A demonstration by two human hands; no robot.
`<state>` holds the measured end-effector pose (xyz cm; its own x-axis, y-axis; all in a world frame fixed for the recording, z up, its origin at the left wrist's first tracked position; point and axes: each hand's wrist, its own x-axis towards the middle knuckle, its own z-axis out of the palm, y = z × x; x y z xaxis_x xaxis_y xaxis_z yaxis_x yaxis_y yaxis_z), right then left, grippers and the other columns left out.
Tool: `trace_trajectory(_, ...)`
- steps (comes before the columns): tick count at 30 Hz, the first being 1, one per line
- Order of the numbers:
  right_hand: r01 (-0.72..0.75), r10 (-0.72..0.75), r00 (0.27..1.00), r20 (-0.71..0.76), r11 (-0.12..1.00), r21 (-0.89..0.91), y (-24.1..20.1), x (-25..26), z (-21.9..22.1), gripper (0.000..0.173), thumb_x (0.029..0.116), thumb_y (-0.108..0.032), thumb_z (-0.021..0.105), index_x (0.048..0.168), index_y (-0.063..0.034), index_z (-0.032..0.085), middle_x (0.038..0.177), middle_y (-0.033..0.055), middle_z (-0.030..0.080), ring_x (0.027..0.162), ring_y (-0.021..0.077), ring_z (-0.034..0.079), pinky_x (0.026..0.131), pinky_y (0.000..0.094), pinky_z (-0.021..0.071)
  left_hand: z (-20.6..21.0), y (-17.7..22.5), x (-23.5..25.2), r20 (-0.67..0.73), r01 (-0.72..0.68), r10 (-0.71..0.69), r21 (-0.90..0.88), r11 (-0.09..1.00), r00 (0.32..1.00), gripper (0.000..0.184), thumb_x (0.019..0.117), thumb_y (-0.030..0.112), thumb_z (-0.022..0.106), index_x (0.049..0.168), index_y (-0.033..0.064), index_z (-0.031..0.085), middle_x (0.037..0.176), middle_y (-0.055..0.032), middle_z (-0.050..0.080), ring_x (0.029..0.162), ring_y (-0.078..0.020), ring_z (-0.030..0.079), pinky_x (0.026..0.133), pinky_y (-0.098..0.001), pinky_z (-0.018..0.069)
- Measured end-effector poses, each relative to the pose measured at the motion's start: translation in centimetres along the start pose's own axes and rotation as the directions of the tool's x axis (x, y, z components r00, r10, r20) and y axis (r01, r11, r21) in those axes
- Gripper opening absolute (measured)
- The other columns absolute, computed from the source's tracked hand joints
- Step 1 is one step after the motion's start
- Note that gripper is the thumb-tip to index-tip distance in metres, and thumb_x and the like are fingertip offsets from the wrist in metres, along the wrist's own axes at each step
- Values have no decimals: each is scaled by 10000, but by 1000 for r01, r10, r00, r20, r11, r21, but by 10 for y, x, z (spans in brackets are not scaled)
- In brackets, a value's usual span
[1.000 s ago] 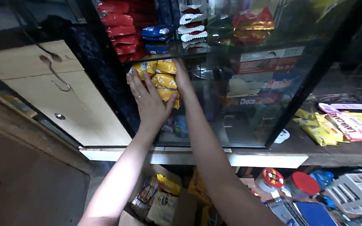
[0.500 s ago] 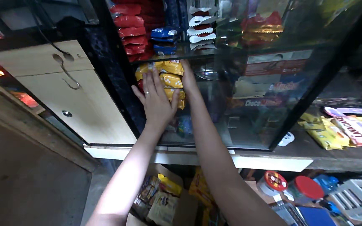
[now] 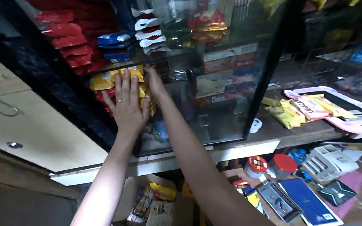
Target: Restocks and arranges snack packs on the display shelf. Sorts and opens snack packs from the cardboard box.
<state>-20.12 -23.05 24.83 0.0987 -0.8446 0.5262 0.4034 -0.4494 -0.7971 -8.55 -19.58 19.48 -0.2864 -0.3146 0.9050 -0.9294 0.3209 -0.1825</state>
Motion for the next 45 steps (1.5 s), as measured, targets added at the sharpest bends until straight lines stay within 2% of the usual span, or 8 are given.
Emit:
trace_trajectory(4, 44, 34, 938, -345, 976, 215, 3, 8, 3, 450, 1122, -144, 233, 1426, 93, 465, 1454, 245, 507, 1329, 250, 492, 1118, 361, 386, 3, 0, 1, -25, 22, -21, 52, 998, 999, 637, 1068, 505, 305, 1566, 114, 379, 1634, -164, 342, 1532, -366, 264, 1145, -742, 47)
trace_trajectory(8, -117, 122, 857, -501, 992, 43, 2, 18, -2, 381, 1111, -72, 308, 1406, 88, 491, 1395, 247, 548, 1287, 255, 525, 1094, 360, 417, 4, 0, 1, -33, 50, -48, 77, 996, 998, 640, 1068, 518, 288, 1580, 139, 354, 1643, -162, 322, 1535, -374, 248, 1125, -764, 50)
trace_trajectory(12, -319, 229, 872, -433, 936, -147, -6, 30, 1, 385, 1121, -93, 313, 1410, 85, 493, 1433, 256, 532, 1336, 310, 508, 1116, 417, 399, 5, 1, 1, -56, 53, -47, 96, 994, 997, 644, 1066, 520, 288, 1575, 133, 361, 1634, -166, 337, 1529, -383, 260, 1109, -780, 59)
trace_trajectory(20, -102, 14, 952, -305, 956, -274, 28, 48, -5, 431, 1131, -152, 288, 1453, 88, 446, 1470, 276, 490, 1377, 317, 467, 1154, 433, 367, 7, 1, 2, -67, 70, -63, 120, 990, 996, 670, 1058, 556, 275, 1596, 161, 325, 1634, -177, 333, 1525, -417, 253, 1082, -815, 78)
trace_trajectory(31, -276, 200, 959, -201, 824, -494, -18, 14, 6, 466, 1141, -153, 217, 1541, 27, 374, 1529, 241, 470, 1423, 344, 453, 1162, 479, 353, -4, 11, 5, 5, 112, -112, 32, 993, 994, 683, 1052, 532, 324, 1596, 119, 316, 1649, -200, 285, 1534, -447, 202, 1069, -833, 48)
trace_trajectory(36, -161, 129, 982, -141, 955, -250, 4, 21, 4, 502, 1144, -200, 166, 1535, 50, 359, 1546, 257, 425, 1436, 300, 416, 1188, 429, 321, -6, 18, 6, 7, 129, -129, -30, 991, 992, 699, 1048, 555, 303, 1570, 96, 368, 1644, -186, 307, 1537, -428, 209, 1125, -783, 32)
trace_trajectory(40, -122, 90, 988, -126, 954, -275, 8, 24, -2, 503, 1142, -173, 154, 1566, 65, 280, 1593, 258, 357, 1475, 287, 367, 1213, 393, 281, -2, 18, 8, -16, 129, -130, -18, 991, 991, 660, 1051, 532, 310, 1550, 111, 410, 1637, -163, 336, 1531, -424, 230, 1117, -790, 51)
trace_trajectory(45, -164, 99, 972, -215, 938, -307, 6, 22, 2, 567, 1143, -326, 150, 1541, 6, 380, 1549, 223, 439, 1436, 287, 424, 1181, 468, 333, 5, 12, 6, -74, 112, -112, -11, 994, 991, 670, 1052, 567, 268, 1551, 147, 422, 1624, -135, 374, 1518, -403, 280, 1110, -780, 92)
